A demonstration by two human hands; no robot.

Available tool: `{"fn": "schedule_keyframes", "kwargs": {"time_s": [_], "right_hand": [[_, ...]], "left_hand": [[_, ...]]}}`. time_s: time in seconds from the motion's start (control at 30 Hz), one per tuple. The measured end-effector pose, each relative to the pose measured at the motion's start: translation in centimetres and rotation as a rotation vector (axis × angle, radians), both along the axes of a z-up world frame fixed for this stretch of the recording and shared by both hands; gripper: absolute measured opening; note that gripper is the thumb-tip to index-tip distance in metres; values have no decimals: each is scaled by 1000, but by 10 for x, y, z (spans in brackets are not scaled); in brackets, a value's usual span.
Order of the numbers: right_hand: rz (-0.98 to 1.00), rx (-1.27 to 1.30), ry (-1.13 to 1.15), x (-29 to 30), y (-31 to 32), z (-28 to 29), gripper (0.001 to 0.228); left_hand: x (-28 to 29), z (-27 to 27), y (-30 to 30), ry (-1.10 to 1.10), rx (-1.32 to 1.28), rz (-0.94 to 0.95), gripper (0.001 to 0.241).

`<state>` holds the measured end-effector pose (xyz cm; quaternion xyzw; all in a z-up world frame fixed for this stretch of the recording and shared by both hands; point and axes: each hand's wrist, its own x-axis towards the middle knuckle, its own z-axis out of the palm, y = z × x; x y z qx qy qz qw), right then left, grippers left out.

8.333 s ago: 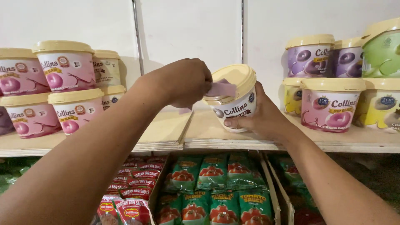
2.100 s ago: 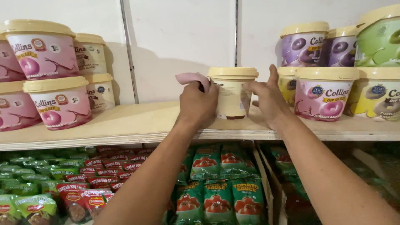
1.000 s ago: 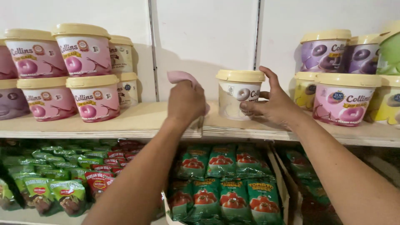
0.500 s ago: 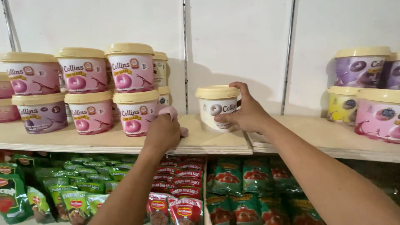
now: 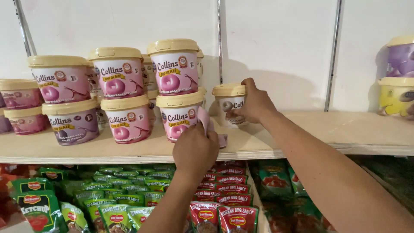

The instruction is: The recorder is wiping down shelves and grocery containers with a cloth in a grocery store.

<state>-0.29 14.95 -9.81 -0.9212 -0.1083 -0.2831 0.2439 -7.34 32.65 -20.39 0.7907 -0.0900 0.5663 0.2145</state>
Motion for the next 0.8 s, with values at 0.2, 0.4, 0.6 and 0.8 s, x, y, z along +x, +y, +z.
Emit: {"fn": "schedule_keyframes", "kwargs": {"time_s": [0.2,0.4,0.6,0.8], "right_hand": [[85,20,-6,35,-1,3,112],[1,57,3,28,13,4,106],[0,41,-47,47,8,0,98],[48,25,-100,36,-1,1,70]], "left_hand": [[-2,-6,1,-71,75,53,24],[-11,0,0,-37,-3,-12,24],[-12,-4,2,-107,55,-5,26],[-12,-2,1,-61,30,5,26]]}}
